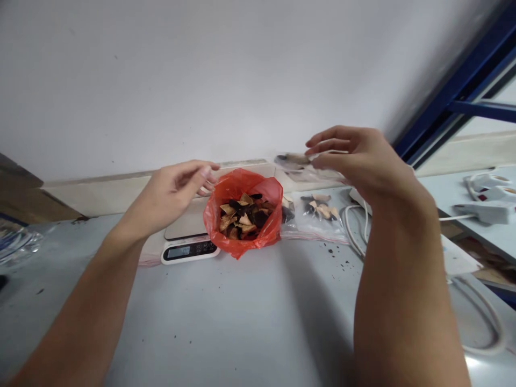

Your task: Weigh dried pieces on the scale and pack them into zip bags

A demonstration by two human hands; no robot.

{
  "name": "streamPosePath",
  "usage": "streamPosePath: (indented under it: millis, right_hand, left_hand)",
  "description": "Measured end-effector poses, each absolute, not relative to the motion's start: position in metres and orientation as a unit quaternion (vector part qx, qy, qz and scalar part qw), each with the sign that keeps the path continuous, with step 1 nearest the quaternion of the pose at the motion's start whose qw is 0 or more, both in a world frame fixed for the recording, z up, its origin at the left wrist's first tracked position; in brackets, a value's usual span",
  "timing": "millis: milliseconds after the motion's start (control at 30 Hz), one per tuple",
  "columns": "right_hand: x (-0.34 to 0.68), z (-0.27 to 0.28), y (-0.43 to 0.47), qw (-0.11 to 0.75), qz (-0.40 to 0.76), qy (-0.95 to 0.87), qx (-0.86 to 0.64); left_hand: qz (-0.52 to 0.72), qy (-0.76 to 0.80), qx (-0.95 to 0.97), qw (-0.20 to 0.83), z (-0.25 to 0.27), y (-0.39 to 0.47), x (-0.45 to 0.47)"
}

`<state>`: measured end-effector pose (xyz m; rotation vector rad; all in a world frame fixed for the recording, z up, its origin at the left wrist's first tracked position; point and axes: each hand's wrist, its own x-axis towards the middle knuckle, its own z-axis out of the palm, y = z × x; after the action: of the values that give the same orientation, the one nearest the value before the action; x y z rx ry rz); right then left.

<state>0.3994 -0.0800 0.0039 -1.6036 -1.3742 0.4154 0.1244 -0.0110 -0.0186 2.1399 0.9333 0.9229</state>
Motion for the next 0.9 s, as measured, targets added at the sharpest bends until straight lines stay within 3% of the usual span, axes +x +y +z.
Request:
streamPosePath:
  millis: [100,167,267,400,567,733,900]
  right_hand:
    - [0.385,0.002,-0.074,0.509,0.274,-0.619,-0.532]
    - [0.37,0.001,-0.069,0.475,0.324,-0.68,-0.455]
    - [0.347,0.001,-0.063,0.419,0.365,-0.729,-0.4]
    - [0.336,-0.002,-0.057,0.392,0.352,-0.728,-0.438]
    - [0.342,-0.009,-0.049,0.283,0.366,-0.695,-0.55]
    - [0.339,-0.019,-0.04,0.333,0.499,-0.609,-0.518]
    - [0.326,-0.026,-0.037,0.304,0.566,-0.59,-0.489]
  left_hand:
    - [0.387,0.391,0.714,0.433,-0.021,-0.008,0.123]
    - [0.371,0.387,0.669,0.515,-0.022,-0.008,0.12]
    - [0.345,0.379,0.666,0.543,-0.02,-0.009,0.116]
    - [0.368,0.364,0.681,0.518,-0.018,-0.005,0.107]
    - [0.474,0.381,0.652,0.452,-0.017,0.004,0.094]
    - [0.469,0.459,0.671,0.345,-0.015,0.009,0.078]
    - [0.403,0.518,0.734,0.178,-0.016,0.007,0.073]
